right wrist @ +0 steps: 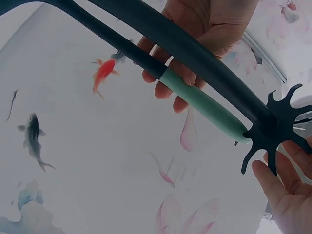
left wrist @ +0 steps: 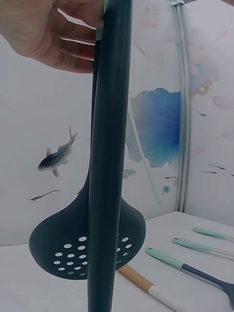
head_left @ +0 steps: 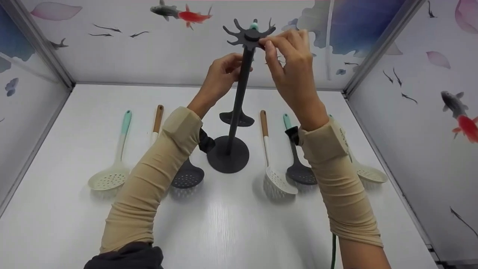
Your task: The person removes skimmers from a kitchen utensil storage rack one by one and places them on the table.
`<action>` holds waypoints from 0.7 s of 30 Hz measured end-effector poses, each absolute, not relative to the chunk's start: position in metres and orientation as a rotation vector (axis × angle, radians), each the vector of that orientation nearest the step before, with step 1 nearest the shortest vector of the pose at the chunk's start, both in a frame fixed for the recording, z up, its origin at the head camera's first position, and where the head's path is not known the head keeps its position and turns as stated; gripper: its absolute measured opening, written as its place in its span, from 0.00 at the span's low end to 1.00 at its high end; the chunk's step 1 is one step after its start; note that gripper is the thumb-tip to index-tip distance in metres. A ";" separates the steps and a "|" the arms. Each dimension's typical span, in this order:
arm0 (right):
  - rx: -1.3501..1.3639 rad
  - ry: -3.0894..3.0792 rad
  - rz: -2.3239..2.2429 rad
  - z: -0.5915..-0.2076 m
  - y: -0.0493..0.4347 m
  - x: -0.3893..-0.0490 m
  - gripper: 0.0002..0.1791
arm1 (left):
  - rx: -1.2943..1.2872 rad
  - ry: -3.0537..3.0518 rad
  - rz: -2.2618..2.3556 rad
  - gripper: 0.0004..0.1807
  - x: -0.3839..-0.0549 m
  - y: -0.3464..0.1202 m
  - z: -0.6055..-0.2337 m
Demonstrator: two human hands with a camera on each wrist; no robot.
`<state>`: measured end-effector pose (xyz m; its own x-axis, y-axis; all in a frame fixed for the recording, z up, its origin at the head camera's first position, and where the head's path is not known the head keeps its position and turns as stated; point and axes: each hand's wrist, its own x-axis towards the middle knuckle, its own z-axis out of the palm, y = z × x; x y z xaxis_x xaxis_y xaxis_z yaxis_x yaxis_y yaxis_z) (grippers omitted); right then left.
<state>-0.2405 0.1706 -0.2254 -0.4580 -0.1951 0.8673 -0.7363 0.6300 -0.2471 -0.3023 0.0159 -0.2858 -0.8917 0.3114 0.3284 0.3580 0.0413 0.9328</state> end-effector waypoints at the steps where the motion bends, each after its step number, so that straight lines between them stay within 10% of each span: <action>1: 0.730 -1.983 0.783 -0.225 0.171 -0.240 0.12 | -0.712 -2.244 -2.012 0.14 -0.302 0.017 -0.286; 21: 0.734 -1.950 0.731 -0.228 0.169 -0.242 0.12 | -0.602 -2.266 -1.890 0.13 -0.307 0.020 -0.279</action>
<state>-0.2423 0.1694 -0.2277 -0.4186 -0.2023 0.8854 -0.7344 0.6489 -0.1989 -0.3066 0.0199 -0.2789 -0.9120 0.2184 0.3473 0.3808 0.1359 0.9146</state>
